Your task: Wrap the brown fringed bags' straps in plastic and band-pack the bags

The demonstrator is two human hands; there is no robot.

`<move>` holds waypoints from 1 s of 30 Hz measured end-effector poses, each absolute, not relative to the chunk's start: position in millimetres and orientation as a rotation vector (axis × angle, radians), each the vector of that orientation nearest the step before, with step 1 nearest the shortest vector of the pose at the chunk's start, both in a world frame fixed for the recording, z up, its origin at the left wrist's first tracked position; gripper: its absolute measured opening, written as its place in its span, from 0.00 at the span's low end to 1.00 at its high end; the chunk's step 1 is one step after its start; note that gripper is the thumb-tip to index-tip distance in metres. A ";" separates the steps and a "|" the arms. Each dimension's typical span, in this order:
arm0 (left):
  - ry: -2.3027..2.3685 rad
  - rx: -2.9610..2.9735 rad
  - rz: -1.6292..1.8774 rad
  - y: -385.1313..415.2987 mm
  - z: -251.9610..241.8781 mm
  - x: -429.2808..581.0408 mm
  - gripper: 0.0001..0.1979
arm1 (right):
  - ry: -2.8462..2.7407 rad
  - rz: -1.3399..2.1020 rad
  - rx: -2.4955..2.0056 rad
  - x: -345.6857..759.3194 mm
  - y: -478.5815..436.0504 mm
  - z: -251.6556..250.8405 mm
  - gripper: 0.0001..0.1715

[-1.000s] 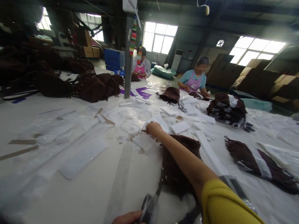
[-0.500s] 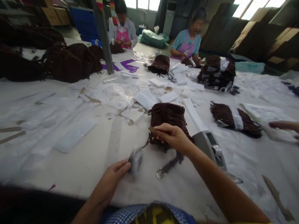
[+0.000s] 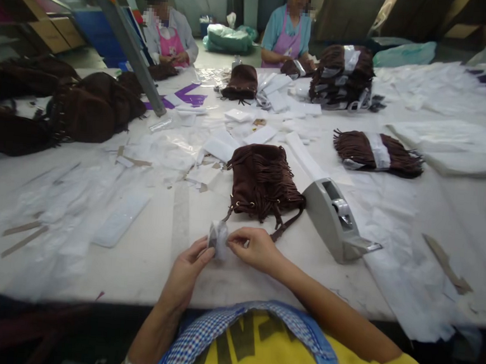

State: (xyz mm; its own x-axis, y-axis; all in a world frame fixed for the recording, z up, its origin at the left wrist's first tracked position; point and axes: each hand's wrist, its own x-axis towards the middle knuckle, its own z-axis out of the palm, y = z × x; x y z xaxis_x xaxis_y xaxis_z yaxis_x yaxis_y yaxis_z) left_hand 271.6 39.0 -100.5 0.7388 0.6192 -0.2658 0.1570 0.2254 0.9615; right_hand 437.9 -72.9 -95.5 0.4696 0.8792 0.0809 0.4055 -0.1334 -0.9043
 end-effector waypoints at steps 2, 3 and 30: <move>0.739 1.409 0.395 37.0 -102.0 271.4 0.17 | -1.075 0.668 -1.643 435.0 -62.4 -99.8 0.09; 0.762 1.435 0.416 36.4 -103.5 270.9 0.16 | -1.036 0.722 -1.586 433.2 -58.0 -102.6 0.09; 0.776 1.705 0.460 36.1 -87.5 273.7 0.14 | -0.526 1.260 -1.141 428.4 -58.0 -106.2 0.19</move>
State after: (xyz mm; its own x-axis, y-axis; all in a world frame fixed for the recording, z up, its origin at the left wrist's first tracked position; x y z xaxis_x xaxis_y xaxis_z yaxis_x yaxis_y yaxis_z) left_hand 273.7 36.1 -87.5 0.7043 0.7039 -0.0920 0.2567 -0.1317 0.9575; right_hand 428.4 -58.0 -106.2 0.2887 0.9218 -0.2588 -0.4641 -0.1017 -0.8799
